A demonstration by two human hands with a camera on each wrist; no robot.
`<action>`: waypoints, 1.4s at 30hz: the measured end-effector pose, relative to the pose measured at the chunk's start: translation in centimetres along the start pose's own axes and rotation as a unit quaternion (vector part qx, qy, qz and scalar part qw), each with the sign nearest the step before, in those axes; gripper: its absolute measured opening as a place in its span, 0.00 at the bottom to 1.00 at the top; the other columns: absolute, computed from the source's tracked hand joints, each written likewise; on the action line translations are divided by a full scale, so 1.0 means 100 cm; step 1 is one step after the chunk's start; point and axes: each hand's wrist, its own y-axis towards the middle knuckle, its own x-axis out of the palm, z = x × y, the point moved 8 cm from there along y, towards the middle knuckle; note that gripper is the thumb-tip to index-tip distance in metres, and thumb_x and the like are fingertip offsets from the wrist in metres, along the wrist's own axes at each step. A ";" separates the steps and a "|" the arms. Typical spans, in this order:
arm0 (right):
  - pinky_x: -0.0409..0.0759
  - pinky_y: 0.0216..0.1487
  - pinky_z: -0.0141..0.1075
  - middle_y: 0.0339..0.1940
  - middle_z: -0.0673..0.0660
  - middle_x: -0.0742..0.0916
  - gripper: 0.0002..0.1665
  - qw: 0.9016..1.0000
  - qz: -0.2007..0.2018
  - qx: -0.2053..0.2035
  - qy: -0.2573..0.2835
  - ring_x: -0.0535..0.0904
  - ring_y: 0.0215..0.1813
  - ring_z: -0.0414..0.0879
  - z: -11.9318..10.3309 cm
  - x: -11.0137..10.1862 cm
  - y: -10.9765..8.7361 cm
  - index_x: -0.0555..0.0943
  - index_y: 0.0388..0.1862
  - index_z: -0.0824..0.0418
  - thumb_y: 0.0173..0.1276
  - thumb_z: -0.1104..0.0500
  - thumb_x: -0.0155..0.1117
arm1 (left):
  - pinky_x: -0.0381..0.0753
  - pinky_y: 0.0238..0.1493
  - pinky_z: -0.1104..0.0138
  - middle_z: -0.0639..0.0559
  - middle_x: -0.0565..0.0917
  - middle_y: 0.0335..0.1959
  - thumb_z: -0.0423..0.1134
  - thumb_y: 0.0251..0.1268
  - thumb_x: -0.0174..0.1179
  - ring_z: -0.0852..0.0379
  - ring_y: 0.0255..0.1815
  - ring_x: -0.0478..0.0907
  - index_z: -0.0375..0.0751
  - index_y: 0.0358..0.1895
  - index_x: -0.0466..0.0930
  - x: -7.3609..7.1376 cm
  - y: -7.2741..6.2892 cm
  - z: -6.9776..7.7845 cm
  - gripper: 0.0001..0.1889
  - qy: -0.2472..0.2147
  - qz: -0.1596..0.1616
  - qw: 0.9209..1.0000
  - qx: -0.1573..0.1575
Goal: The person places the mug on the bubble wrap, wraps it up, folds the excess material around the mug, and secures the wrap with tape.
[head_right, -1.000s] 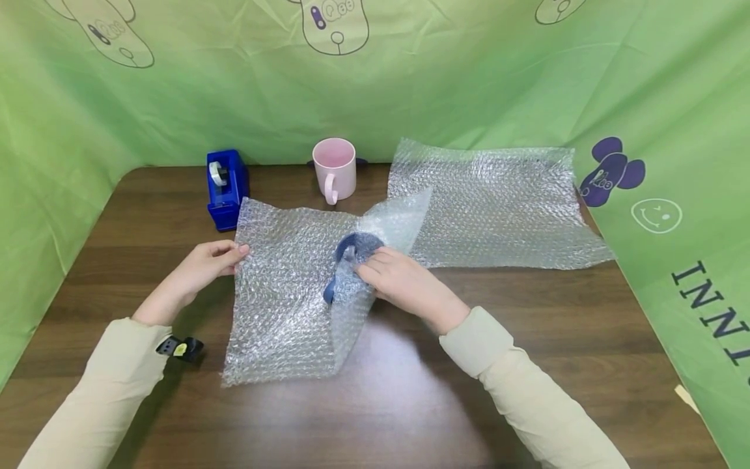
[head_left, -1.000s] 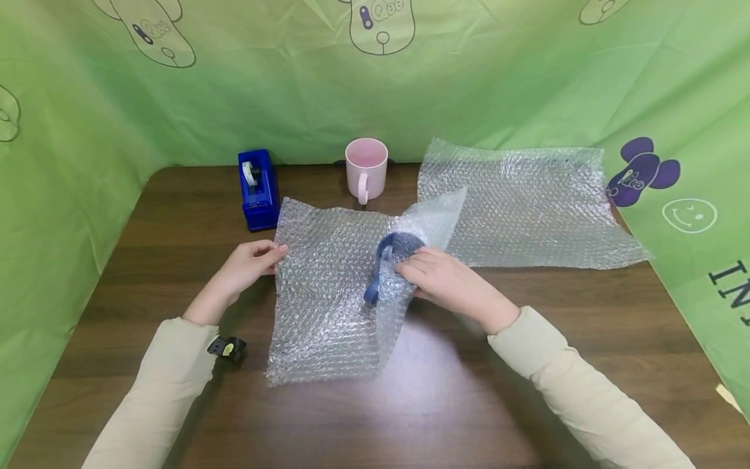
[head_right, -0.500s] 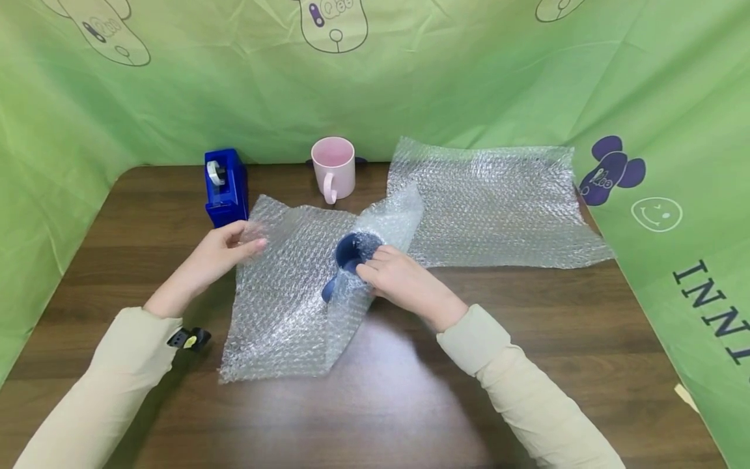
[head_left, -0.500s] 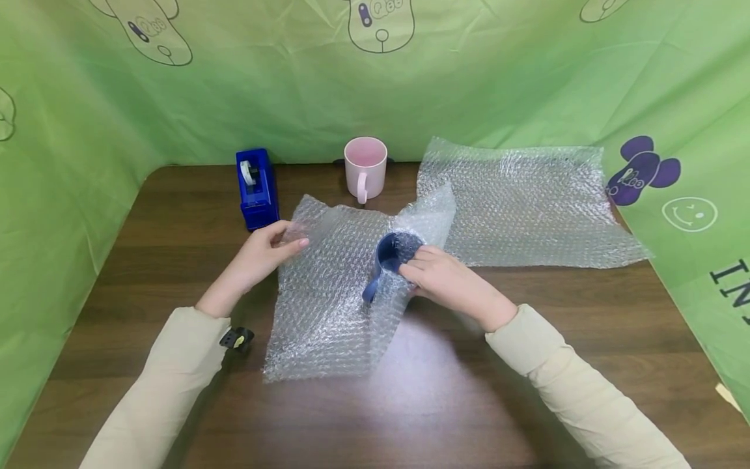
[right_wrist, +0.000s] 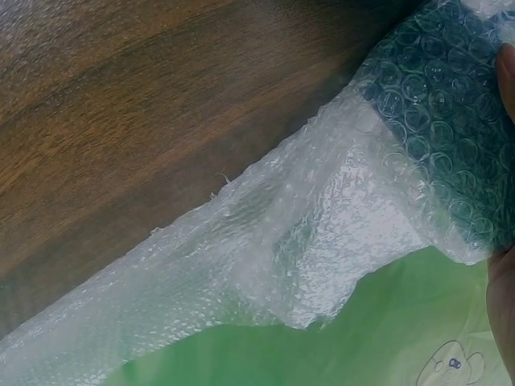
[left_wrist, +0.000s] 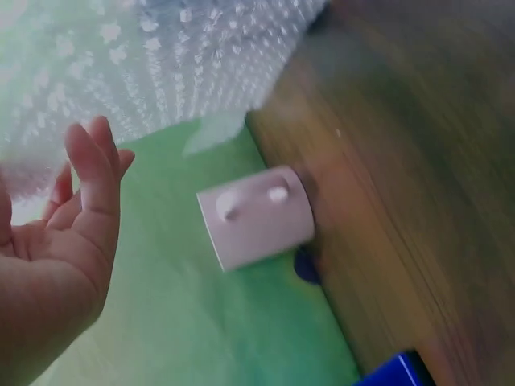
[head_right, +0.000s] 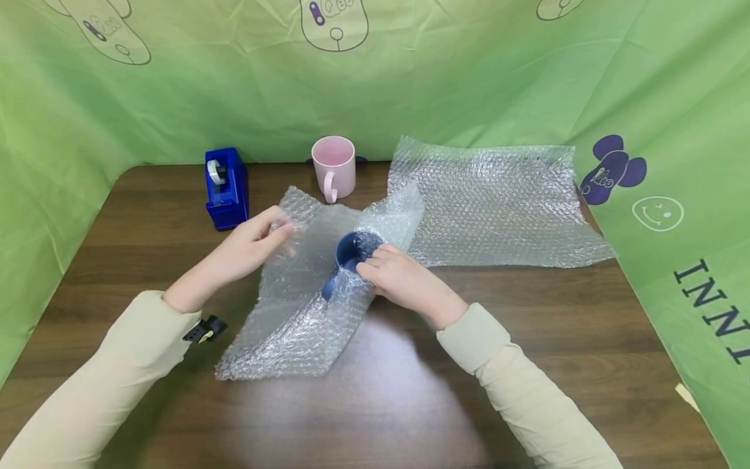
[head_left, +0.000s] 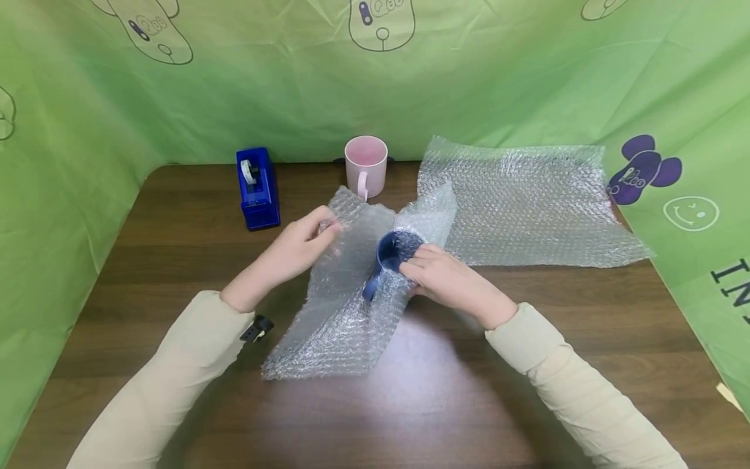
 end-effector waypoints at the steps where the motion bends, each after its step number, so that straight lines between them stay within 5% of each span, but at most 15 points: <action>1: 0.72 0.47 0.38 0.22 0.47 0.80 0.26 1.000 0.000 0.000 0.000 0.73 0.32 0.46 0.000 0.000 0.000 0.67 0.25 0.58 0.39 0.54 0.77 | 0.70 0.27 0.66 0.49 0.74 0.25 0.42 0.75 0.46 0.56 0.26 0.70 0.42 0.46 0.70 0.004 0.001 0.004 0.09 -0.002 -0.011 1.000 0.007; 9: 0.72 0.48 0.38 0.22 0.47 0.81 0.25 1.000 -0.004 0.003 0.009 0.74 0.33 0.46 0.001 0.000 0.000 0.68 0.26 0.58 0.40 0.55 0.77 | 0.68 0.30 0.65 0.51 0.68 0.25 0.42 0.76 0.41 0.55 0.28 0.68 0.43 0.44 0.68 0.038 0.009 0.029 0.08 -0.030 -0.084 0.996 0.017; 23: 0.74 0.49 0.39 0.29 0.50 0.86 0.23 1.000 -0.002 0.007 0.006 0.79 0.37 0.48 0.002 0.001 0.000 0.74 0.29 0.59 0.37 0.54 0.78 | 0.68 0.26 0.68 0.55 0.66 0.21 0.49 0.77 0.40 0.58 0.24 0.68 0.44 0.42 0.69 0.066 0.006 0.045 0.13 0.038 -0.087 0.994 0.061; 27: 0.76 0.47 0.39 0.29 0.50 0.86 0.20 1.000 0.011 0.006 0.023 0.80 0.38 0.47 0.003 0.000 0.001 0.79 0.28 0.58 0.37 0.55 0.78 | 0.72 0.31 0.67 0.53 0.68 0.23 0.49 0.78 0.37 0.56 0.28 0.71 0.43 0.45 0.71 0.067 0.006 0.046 0.16 0.059 -0.059 0.995 0.061; 32: 0.75 0.42 0.38 0.24 0.48 0.83 0.20 0.999 0.029 -0.006 0.024 0.77 0.33 0.46 0.003 -0.001 0.000 0.75 0.25 0.57 0.36 0.55 0.78 | 0.71 0.27 0.69 0.52 0.75 0.25 0.45 0.73 0.50 0.59 0.25 0.70 0.44 0.47 0.76 0.062 0.015 0.037 0.10 0.074 0.007 0.996 0.047; 37: 0.74 0.42 0.38 0.24 0.48 0.81 0.22 1.000 0.019 0.000 0.021 0.77 0.33 0.46 0.002 0.001 0.000 0.73 0.26 0.57 0.37 0.54 0.77 | 0.68 0.28 0.71 0.50 0.77 0.29 0.45 0.60 0.65 0.57 0.29 0.71 0.44 0.41 0.77 0.061 0.025 0.022 0.11 0.014 0.055 0.998 0.025; 42: 0.74 0.41 0.37 0.24 0.49 0.81 0.21 1.000 0.000 0.012 0.017 0.77 0.33 0.46 0.002 0.001 0.000 0.73 0.26 0.57 0.40 0.55 0.77 | 0.76 0.48 0.63 0.41 0.76 0.51 0.39 0.55 0.70 0.48 0.47 0.75 0.37 0.50 0.73 0.072 0.037 0.003 0.22 -0.128 0.029 0.990 -0.052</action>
